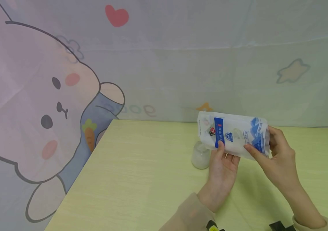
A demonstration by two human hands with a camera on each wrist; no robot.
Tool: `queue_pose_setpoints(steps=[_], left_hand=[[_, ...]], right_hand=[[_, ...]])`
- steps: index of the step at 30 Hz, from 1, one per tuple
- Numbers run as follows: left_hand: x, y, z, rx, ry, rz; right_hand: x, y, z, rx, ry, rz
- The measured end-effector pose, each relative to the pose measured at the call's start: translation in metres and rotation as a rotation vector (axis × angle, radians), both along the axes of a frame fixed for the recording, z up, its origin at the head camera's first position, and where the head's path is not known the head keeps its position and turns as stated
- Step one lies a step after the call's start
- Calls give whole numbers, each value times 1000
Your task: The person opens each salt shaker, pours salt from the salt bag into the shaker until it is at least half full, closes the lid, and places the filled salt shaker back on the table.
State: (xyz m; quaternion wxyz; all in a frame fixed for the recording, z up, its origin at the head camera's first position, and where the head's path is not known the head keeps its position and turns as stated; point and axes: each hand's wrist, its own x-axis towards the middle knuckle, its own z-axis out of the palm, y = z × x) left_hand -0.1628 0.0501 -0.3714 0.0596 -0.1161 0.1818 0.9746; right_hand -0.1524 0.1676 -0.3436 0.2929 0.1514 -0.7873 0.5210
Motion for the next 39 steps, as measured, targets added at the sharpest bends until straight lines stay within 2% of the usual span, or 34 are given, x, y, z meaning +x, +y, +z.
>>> queue_pose_setpoints(steps=[6,11,20,27,39], left_hand=[[-1,1,1,8,-10,8],[-1,1,1,26,-18,9],[-3,1,1,46,-18,8],[-4,2,0,17,-19,20],[-6,3,-1,-11,-14,34]], right_hand=[[0,1,2,26,-51,-18],[-1,3,2,51,-59,-16],[-2,2,2,42,-49,-6],[-2,0,0,27,19,4],[-3,-1,-1,6,30,16]])
